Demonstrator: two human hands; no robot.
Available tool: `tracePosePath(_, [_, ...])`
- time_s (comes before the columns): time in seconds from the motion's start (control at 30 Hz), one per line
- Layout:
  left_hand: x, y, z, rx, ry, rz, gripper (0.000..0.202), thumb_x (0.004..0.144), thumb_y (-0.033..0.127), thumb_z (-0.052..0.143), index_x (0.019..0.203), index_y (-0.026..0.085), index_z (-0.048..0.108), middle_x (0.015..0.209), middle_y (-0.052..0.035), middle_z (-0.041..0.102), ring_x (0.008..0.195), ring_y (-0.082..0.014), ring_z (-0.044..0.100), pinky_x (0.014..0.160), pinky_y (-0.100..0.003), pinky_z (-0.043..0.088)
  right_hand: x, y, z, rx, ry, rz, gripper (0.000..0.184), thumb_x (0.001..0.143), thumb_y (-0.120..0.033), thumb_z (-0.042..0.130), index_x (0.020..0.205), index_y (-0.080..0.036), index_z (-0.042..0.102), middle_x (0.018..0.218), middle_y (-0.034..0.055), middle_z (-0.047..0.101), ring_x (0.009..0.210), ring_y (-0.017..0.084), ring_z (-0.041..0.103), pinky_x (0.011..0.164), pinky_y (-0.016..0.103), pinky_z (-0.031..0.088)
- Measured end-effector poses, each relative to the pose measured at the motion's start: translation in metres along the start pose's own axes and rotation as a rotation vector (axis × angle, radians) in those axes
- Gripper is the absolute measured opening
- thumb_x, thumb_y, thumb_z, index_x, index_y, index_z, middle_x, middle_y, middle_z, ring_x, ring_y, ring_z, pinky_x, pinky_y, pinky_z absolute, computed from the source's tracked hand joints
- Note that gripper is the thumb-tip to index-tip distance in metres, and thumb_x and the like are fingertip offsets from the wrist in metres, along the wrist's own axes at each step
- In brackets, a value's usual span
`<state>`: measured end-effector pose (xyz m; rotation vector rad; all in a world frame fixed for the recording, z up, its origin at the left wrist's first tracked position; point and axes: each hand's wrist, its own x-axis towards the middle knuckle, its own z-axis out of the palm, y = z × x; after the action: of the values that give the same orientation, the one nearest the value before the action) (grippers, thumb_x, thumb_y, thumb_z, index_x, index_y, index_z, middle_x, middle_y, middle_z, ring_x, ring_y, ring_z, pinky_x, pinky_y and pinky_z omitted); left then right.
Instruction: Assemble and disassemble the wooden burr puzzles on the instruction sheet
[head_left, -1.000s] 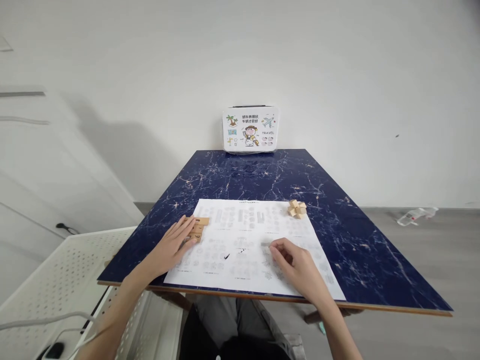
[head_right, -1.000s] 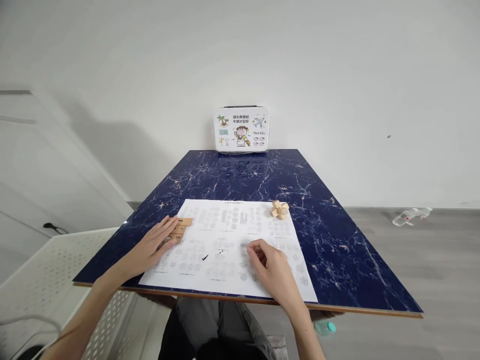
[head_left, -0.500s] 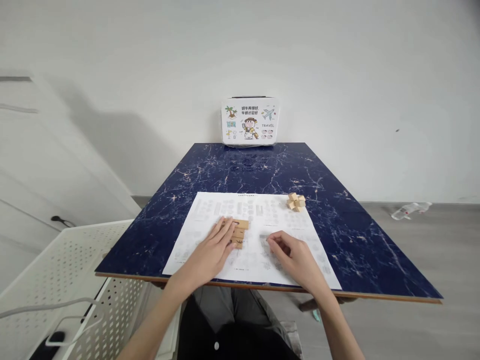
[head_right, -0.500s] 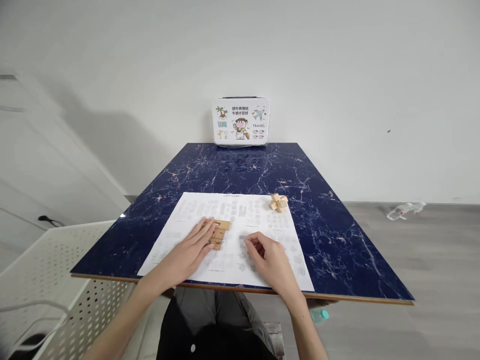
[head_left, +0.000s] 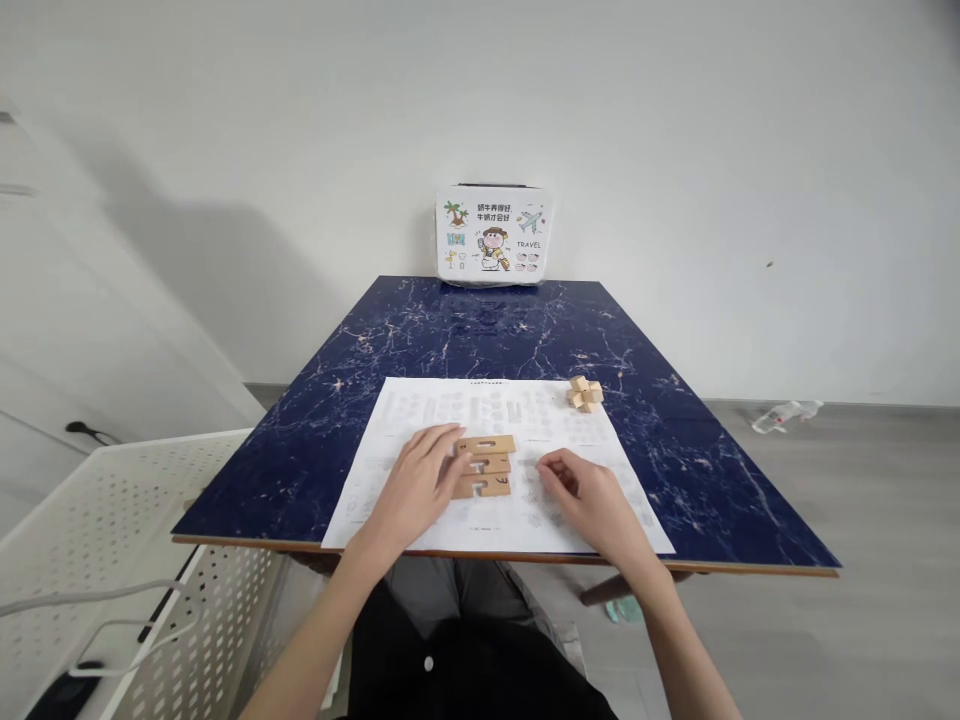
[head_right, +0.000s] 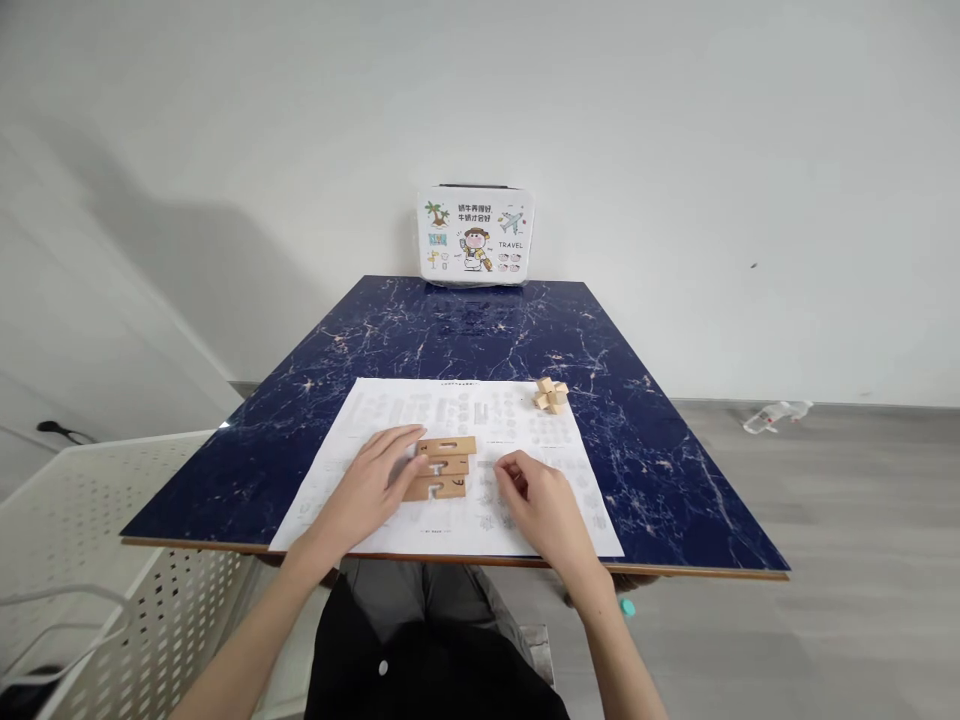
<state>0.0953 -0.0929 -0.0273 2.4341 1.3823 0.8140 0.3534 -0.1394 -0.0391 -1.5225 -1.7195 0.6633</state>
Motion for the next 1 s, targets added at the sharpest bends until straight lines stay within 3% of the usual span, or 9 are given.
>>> tracePosePath(0.2, [0.009,-0.001,0.014,-0.072,0.023,-0.004,0.022,0.106,0.026,0.055,0.124,0.022,0.065,0.127,-0.008,0.069,0.122,-0.0277,0.061,0.109,-0.048,0.05,-0.009,-0.022,0.018,-0.093,-0.015,-0.157,0.014,0.103,-0.029,0.054,0.111,-0.023,0.065,0.097,0.0058,0.07,0.076,0.021,0.067,0.069,0.033,0.053])
tracePosePath(0.33, [0.009,0.001,0.017,-0.087,-0.011,-0.01,0.023,0.106,0.025,0.051,0.125,0.021,0.064,0.127,-0.0099,0.064,0.123,-0.0283,0.058,0.109,-0.048,0.049,-0.014,-0.026,0.033,-0.095,-0.005,-0.255,0.02,0.102,-0.026,0.058,0.122,-0.025,0.063,0.116,0.0099,0.063,0.101,0.026,0.068,0.087,0.039,0.058])
tracePosePath(0.47, [0.007,0.001,0.016,-0.067,-0.03,-0.017,0.024,0.106,0.026,0.049,0.125,0.02,0.063,0.12,-0.0102,0.061,0.118,-0.0286,0.057,0.105,-0.049,0.049,-0.015,-0.021,0.039,-0.102,0.01,-0.257,0.026,0.103,-0.028,0.06,0.129,-0.026,0.061,0.122,0.0119,0.056,0.115,0.03,0.063,0.097,0.045,0.057])
tracePosePath(0.67, [0.005,-0.001,0.015,-0.033,-0.031,-0.005,0.014,0.106,0.023,0.047,0.1,0.021,0.06,0.107,-0.0075,0.063,0.104,-0.0271,0.059,0.096,-0.047,0.049,-0.014,-0.021,0.031,-0.068,-0.085,-0.233,0.013,0.101,-0.028,0.066,0.111,-0.024,0.057,0.118,0.0089,0.06,0.113,0.029,0.059,0.098,0.046,0.054])
tracePosePath(0.77, [0.004,-0.001,0.015,-0.03,0.01,-0.012,0.015,0.107,0.025,0.046,0.098,0.022,0.057,0.104,-0.0071,0.066,0.101,-0.0276,0.062,0.093,-0.047,0.049,-0.016,-0.023,0.022,-0.081,-0.14,-0.205,0.012,0.1,-0.025,0.067,0.105,-0.025,0.056,0.109,0.0062,0.063,0.106,0.028,0.06,0.093,0.044,0.054])
tracePosePath(0.93, [0.002,0.002,0.01,-0.175,0.07,-0.131,0.015,0.11,0.031,0.041,0.104,0.025,0.053,0.092,-0.0013,0.073,0.087,-0.024,0.071,0.079,-0.037,0.052,-0.02,-0.02,0.012,-0.096,-0.142,-0.181,0.011,0.101,-0.027,0.063,0.112,-0.026,0.061,0.111,0.0074,0.065,0.106,0.028,0.062,0.091,0.041,0.054])
tracePosePath(1.0, [0.002,0.005,0.006,-0.216,0.127,-0.14,0.018,0.111,0.034,0.04,0.103,0.025,0.052,0.086,0.0004,0.073,0.084,-0.0224,0.072,0.079,-0.035,0.052,-0.021,-0.02,0.009,-0.122,-0.128,-0.183,0.008,0.105,-0.029,0.056,0.102,-0.025,0.062,0.105,0.0081,0.067,0.102,0.028,0.063,0.087,0.041,0.052])
